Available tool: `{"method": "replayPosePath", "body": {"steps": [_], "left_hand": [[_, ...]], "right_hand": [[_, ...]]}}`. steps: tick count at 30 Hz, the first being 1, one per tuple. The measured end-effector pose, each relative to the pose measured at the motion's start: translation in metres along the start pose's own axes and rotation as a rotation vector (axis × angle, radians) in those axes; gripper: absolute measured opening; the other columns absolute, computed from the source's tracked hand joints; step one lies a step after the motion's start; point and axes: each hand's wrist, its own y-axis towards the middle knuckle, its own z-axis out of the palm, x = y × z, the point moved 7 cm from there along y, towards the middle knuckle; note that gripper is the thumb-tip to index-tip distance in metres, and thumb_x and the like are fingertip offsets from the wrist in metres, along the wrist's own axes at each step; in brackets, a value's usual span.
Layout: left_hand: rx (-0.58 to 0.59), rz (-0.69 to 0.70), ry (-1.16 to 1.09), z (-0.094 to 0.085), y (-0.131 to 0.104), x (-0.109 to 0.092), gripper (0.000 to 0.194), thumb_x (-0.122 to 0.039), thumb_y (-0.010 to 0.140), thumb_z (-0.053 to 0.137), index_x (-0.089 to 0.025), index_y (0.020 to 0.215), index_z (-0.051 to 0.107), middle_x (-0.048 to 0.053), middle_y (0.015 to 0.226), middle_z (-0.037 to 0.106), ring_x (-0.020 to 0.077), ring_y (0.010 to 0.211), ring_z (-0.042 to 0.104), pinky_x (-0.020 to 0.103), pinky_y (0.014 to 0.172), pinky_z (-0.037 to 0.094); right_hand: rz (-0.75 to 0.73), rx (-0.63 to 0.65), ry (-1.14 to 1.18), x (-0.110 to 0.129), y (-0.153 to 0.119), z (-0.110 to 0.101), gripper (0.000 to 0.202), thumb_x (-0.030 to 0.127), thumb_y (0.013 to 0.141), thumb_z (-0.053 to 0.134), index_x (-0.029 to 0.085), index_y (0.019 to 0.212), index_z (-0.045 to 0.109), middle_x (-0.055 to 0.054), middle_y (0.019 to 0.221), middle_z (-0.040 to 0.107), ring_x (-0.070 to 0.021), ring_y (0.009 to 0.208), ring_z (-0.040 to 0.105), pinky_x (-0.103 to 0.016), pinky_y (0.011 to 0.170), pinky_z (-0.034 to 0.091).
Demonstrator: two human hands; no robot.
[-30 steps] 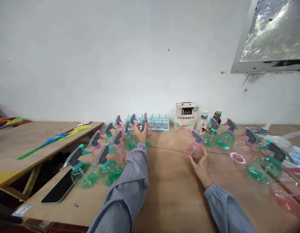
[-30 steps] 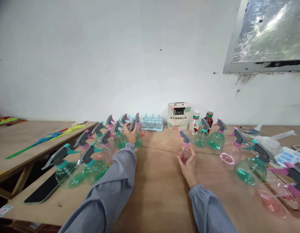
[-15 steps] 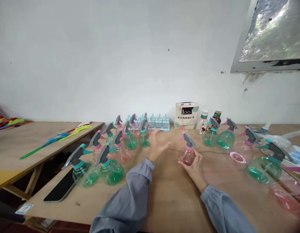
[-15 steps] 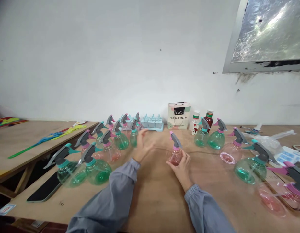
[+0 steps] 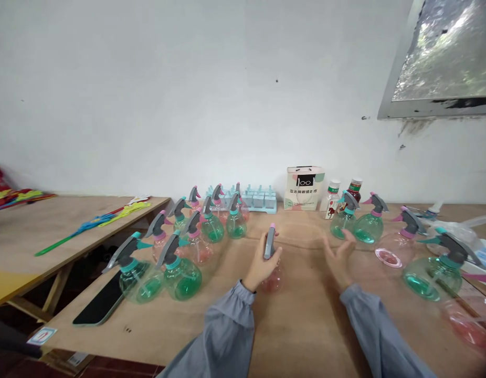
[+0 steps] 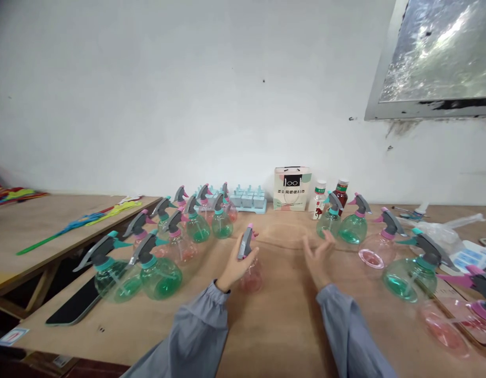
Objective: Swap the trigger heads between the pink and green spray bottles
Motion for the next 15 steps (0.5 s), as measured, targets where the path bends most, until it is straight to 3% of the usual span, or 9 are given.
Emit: {"method": "replayPosePath", "body": {"steps": [3,7,11,15], "left_hand": [[-0.035,0.104,0.062,-0.012,0.000,-0.011,0.049,-0.027,0.075,0.069,-0.029,0.122,0.057,0.007,0.122,0.064,0.0221,0.101,0.063,0.039,0.092,0.050],[-0.116,0.149,-0.025,-0.029,0.005,-0.012,0.041,-0.025,0.071,0.068,-0.027,0.111,0.060,0.005,0.112,0.065,0.0231,0.112,0.060,0.040,0.104,0.043],[-0.132,0.111,-0.122,-0.035,0.009,-0.007,0.029,-0.030,0.070,0.067,-0.025,0.098,0.062,0.004,0.105,0.066,0.0222,0.110,0.063,0.040,0.107,0.040],[-0.111,0.044,-0.139,-0.033,0.011,-0.006,0.026,-0.033,0.072,0.067,-0.023,0.096,0.063,0.004,0.101,0.068,0.0227,0.107,0.065,0.041,0.108,0.039]], "right_hand": [[0.067,-0.072,-0.129,-0.050,0.044,0.005,0.078,0.065,0.087,0.048,0.006,0.137,0.032,-0.027,0.134,0.041,-0.0369,0.130,0.038,-0.059,0.109,0.030],[0.031,0.076,-0.203,-0.083,0.073,0.030,0.082,0.061,0.085,0.050,0.000,0.136,0.034,-0.034,0.136,0.041,-0.0385,0.133,0.036,-0.052,0.110,0.029],[0.126,0.099,-0.253,-0.101,0.078,0.044,0.080,0.053,0.085,0.052,-0.001,0.138,0.029,-0.037,0.136,0.041,-0.0418,0.130,0.039,-0.054,0.104,0.033],[0.121,0.132,-0.268,-0.097,0.059,0.053,0.079,0.046,0.085,0.054,-0.004,0.141,0.027,-0.037,0.138,0.041,-0.0419,0.132,0.039,-0.052,0.107,0.032]]}}
